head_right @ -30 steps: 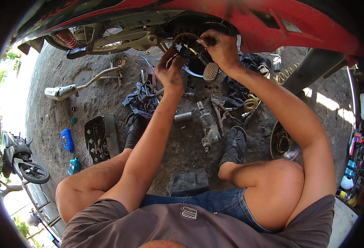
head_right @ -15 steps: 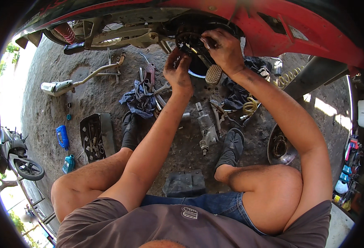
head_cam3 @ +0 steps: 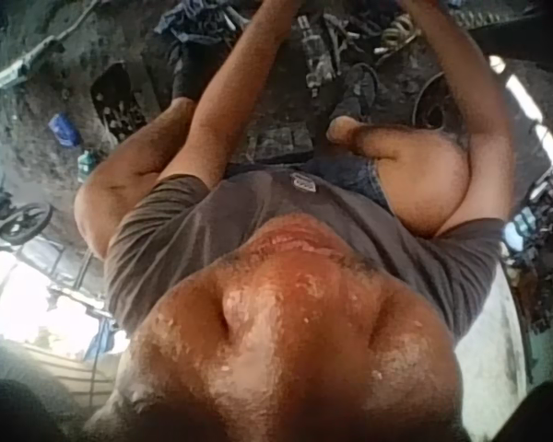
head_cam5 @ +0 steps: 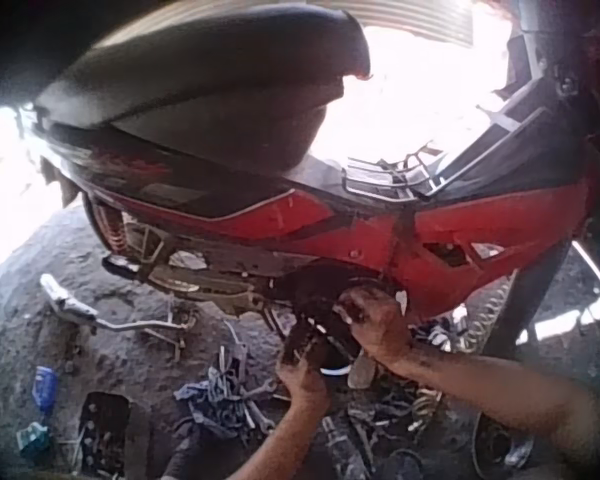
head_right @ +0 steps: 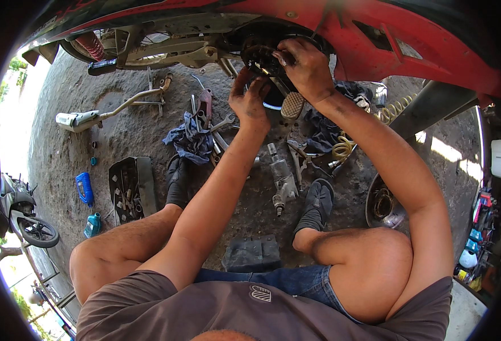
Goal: Disassembling and cleaning motorcycle engine clutch and gear components.
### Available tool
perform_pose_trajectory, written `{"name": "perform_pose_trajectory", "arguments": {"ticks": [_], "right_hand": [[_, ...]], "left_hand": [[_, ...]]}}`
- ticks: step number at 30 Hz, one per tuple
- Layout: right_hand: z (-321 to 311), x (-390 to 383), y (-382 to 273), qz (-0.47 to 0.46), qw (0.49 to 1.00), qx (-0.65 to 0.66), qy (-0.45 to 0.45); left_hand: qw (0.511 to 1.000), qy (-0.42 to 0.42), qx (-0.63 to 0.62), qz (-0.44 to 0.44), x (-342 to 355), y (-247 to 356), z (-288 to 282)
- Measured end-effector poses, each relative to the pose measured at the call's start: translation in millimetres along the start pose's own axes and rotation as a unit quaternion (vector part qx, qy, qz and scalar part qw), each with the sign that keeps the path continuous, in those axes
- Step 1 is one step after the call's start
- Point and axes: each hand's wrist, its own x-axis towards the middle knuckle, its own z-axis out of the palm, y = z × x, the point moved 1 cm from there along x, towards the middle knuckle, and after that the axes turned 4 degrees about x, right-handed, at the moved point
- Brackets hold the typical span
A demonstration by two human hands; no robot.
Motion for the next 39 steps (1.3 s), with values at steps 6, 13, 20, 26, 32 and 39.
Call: {"name": "perform_pose_trajectory", "arguments": {"ticks": [6, 13, 20, 26, 32, 39], "right_hand": [[2.3, 2.5, 1.8, -0.005, 1.000, -0.022, -0.010], [6.2, 1.6, 4.4, 0.010, 0.999, -0.043, -0.012], [8.0, -1.5, 7.3, 0.026, 0.999, -0.031, -0.031], [10.8, -3.1, 10.8, 0.035, 0.998, -0.039, -0.027], [12.5, -4.2, 13.2, 0.027, 0.999, -0.026, -0.028], [14.7, -4.7, 15.5, 0.027, 0.998, -0.036, -0.032]], "left_hand": [[1.000, -0.003, -0.013, -0.004, 1.8, -2.8, 1.9], [1.000, -0.014, -0.026, -0.002, 2.8, -1.2, 3.9], [0.999, -0.013, -0.021, -0.028, 5.1, -0.3, 6.8], [0.998, -0.039, -0.044, -0.031, 6.7, 2.7, 8.9], [0.998, -0.018, -0.034, -0.040, 6.6, -0.1, 8.6], [0.999, -0.011, -0.035, -0.017, 9.2, -6.5, 6.0]]}}
